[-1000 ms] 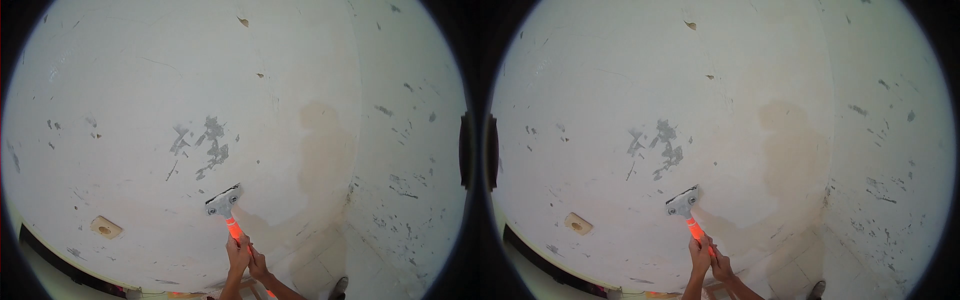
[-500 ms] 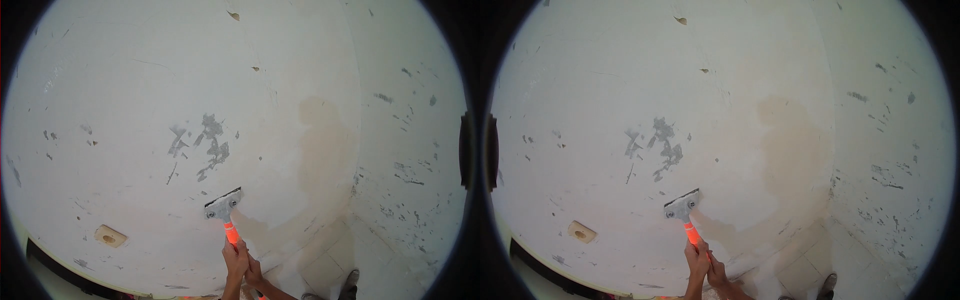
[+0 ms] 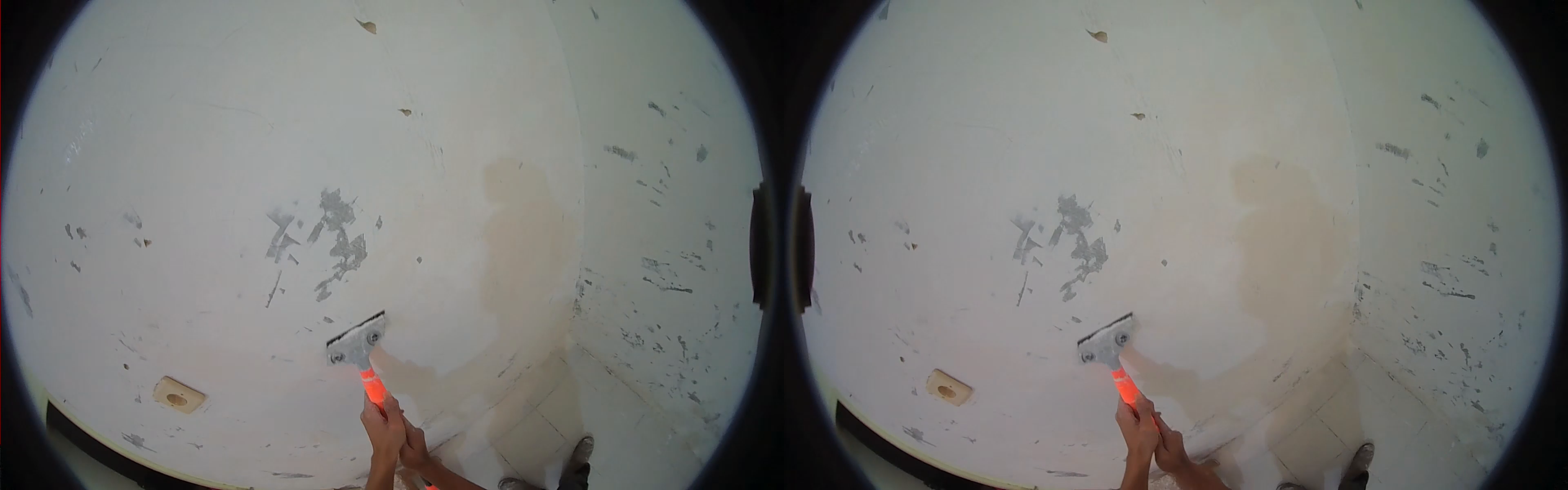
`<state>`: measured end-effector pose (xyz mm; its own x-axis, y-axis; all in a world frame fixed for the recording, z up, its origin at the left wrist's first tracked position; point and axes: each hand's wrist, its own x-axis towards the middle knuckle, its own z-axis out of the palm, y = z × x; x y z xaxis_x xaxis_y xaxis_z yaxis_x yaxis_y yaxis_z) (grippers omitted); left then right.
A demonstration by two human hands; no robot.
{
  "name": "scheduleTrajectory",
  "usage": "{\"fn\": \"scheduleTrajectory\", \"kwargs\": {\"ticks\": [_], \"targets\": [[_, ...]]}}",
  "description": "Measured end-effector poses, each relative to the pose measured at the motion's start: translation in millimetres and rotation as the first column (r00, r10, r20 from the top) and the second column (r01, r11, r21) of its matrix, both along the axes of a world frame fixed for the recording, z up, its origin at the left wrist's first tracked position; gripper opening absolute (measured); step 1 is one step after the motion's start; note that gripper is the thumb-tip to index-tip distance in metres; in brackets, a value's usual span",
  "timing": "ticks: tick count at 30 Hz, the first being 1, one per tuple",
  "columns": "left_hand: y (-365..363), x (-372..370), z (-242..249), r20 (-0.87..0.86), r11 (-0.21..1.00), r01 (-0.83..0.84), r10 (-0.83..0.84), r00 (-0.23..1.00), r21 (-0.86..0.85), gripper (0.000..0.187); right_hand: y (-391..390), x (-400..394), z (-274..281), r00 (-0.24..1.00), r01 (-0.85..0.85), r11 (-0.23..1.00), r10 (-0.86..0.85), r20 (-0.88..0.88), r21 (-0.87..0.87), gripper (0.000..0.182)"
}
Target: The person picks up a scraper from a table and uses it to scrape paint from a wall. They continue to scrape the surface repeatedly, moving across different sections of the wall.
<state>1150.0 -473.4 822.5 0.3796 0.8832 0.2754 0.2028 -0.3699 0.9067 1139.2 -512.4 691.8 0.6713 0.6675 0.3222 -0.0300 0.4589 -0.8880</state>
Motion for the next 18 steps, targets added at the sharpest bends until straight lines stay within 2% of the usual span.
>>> {"fn": "scheduleTrajectory", "kwargs": {"ticks": [1,5,7,10,14,16,18], "targets": [[1,0,2,-0.002,1.0,0.003,-0.003,1.0,0.007,0.023,1,-1,3,0.998,0.046,0.999,-0.046,0.041,0.017,0.05],[0,4,10,-0.044,0.999,0.009,-0.008,0.999,0.041,0.027,-1,3,14,1.0,0.012,1.0,-0.012,-0.008,0.015,0.05],[0,6,11,-0.026,0.999,0.007,-0.006,1.0,0.043,0.028,2,5,15,0.993,-0.099,0.994,0.096,-0.065,-0.05,0.05],[-2,2,8,-0.058,0.999,0.014,-0.011,0.998,0.047,0.029,-2,-1,11,0.999,-0.011,1.0,0.011,-0.034,-0.001,0.05],[-3,3,10,-0.049,0.999,0.015,-0.013,0.999,0.04,0.028,4,-1,9,0.998,-0.053,0.999,0.053,-0.046,-0.011,0.05],[-3,1,9,-0.04,0.999,0.008,-0.007,0.999,0.033,0.028,2,-6,7,0.999,0.037,0.998,-0.039,0.038,0.045,0.051],[-4,-3,6,-0.077,0.999,0.011,-0.008,0.997,0.046,0.027,3,-7,4,1.0,0.008,0.999,-0.009,0.007,0.033,0.051]]}}
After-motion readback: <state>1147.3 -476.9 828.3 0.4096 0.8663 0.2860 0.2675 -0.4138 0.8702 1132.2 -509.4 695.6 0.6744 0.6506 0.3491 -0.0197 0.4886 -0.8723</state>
